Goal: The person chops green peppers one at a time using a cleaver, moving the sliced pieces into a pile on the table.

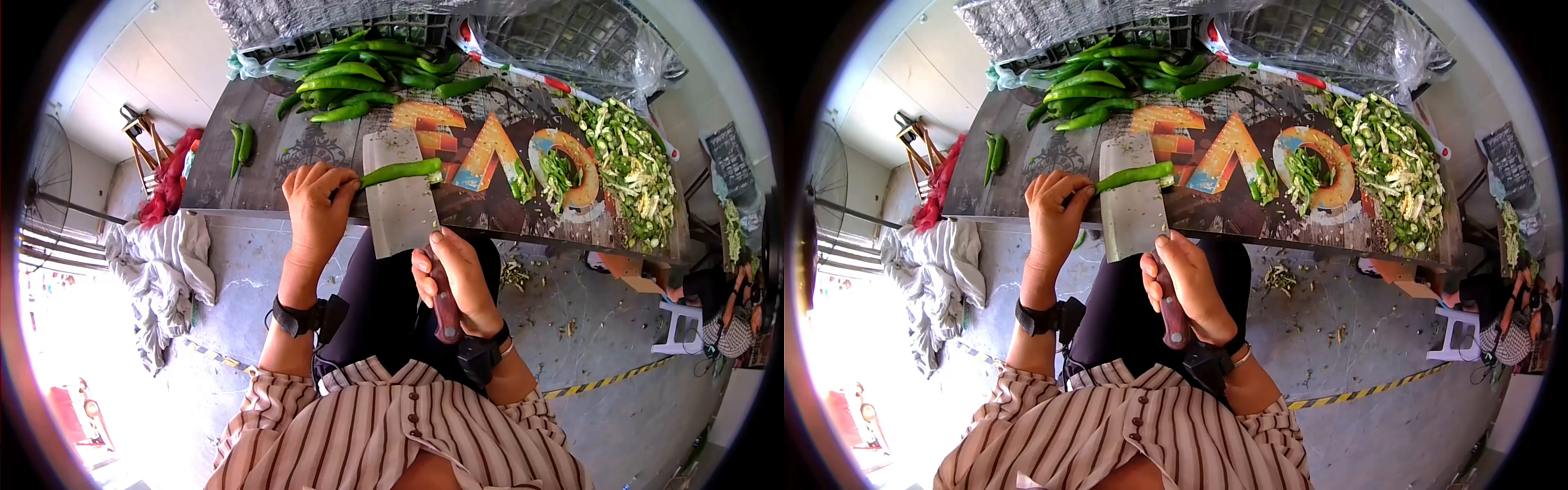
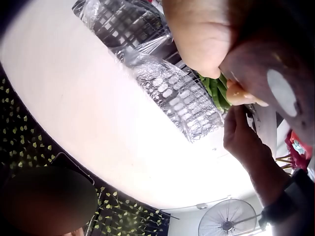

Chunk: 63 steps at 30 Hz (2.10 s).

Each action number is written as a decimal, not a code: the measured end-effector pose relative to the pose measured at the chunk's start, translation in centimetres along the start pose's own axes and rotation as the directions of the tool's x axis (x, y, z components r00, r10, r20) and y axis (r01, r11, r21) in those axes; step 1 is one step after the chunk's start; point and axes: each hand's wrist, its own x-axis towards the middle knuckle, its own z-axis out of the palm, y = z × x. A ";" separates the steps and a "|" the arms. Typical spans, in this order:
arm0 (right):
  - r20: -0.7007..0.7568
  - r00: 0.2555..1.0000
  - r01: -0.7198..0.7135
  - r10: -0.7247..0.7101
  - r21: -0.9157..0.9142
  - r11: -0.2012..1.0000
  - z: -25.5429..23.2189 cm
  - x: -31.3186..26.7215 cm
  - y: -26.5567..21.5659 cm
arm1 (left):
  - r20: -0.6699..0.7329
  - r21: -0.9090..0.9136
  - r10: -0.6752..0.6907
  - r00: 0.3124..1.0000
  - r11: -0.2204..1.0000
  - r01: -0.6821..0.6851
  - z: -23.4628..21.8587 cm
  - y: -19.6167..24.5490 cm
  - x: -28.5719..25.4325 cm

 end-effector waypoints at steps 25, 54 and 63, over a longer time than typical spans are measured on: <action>0.034 0.999 0.018 -0.017 -0.036 0.999 -0.4 -0.2 1.0 | -0.021 0.033 0.034 0.999 0.999 -0.034 -0.2 0.6 0.1; -0.262 0.948 0.179 -0.183 -0.039 0.983 -3.5 -7.8 -1.2 | 0.135 0.012 0.148 0.980 0.988 -0.151 1.8 5.2 1.4; -0.303 0.937 0.176 -0.172 -0.014 0.984 -3.4 -7.8 -1.6 | 0.142 -0.016 0.157 0.977 0.988 -0.156 2.6 5.1 1.4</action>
